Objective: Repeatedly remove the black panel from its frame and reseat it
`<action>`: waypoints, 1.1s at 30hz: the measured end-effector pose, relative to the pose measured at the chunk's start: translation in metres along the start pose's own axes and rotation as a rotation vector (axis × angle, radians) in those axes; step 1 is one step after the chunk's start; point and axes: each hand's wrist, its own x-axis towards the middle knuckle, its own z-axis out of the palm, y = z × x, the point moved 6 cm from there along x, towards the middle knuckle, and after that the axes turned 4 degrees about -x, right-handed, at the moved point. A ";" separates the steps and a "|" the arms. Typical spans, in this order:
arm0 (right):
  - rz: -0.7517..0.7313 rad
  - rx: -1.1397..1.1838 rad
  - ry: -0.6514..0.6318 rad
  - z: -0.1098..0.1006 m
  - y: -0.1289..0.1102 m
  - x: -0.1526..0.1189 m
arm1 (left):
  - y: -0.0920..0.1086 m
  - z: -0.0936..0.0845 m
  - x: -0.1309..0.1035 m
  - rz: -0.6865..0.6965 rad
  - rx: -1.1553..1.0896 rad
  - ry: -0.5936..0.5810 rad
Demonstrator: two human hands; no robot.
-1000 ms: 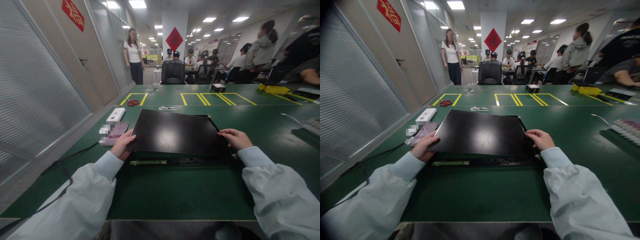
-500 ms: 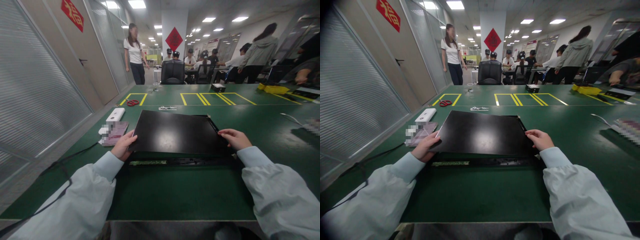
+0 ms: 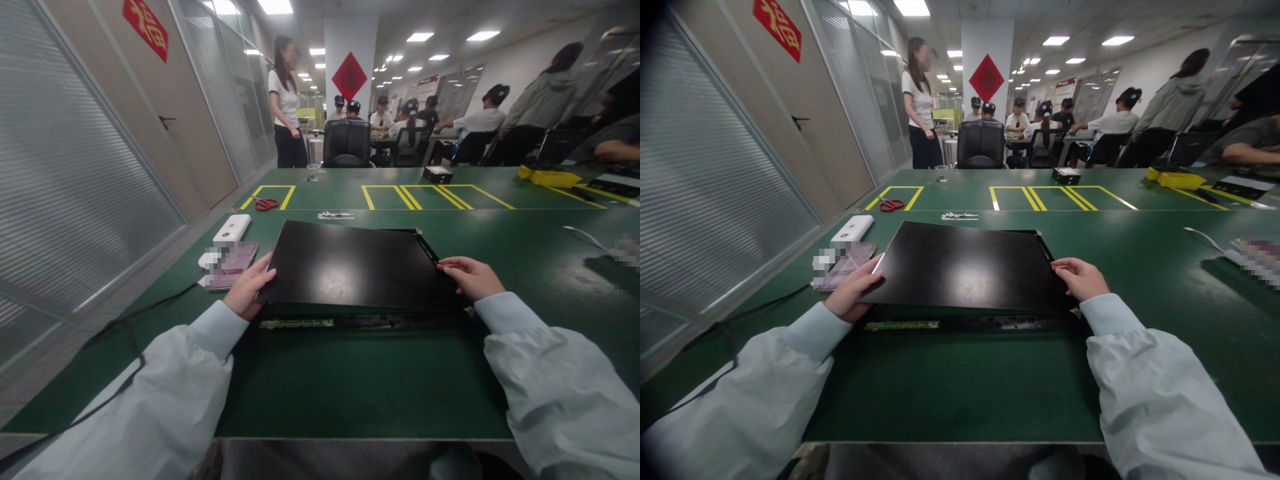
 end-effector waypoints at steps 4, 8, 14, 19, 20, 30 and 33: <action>-0.013 -0.018 0.001 -0.001 0.005 0.003 | 0.003 0.003 -0.003 -0.027 -0.010 0.000; -0.012 -0.032 0.004 -0.002 0.011 0.007 | 0.003 0.004 -0.003 -0.035 0.000 -0.021; -0.004 -0.030 -0.003 -0.001 0.016 0.011 | 0.001 0.003 -0.001 -0.030 0.002 -0.065; -0.016 -0.055 -0.012 -0.002 0.017 0.012 | 0.001 0.002 -0.002 -0.035 0.007 -0.065; -0.019 -0.055 -0.012 -0.003 0.017 0.012 | 0.000 0.002 -0.002 -0.041 0.008 -0.063; -0.028 -0.077 0.018 -0.005 0.005 0.002 | 0.007 0.001 -0.003 0.013 0.079 -0.033; -0.011 -0.071 -0.022 -0.006 0.005 0.004 | 0.009 -0.009 0.002 0.078 0.187 -0.025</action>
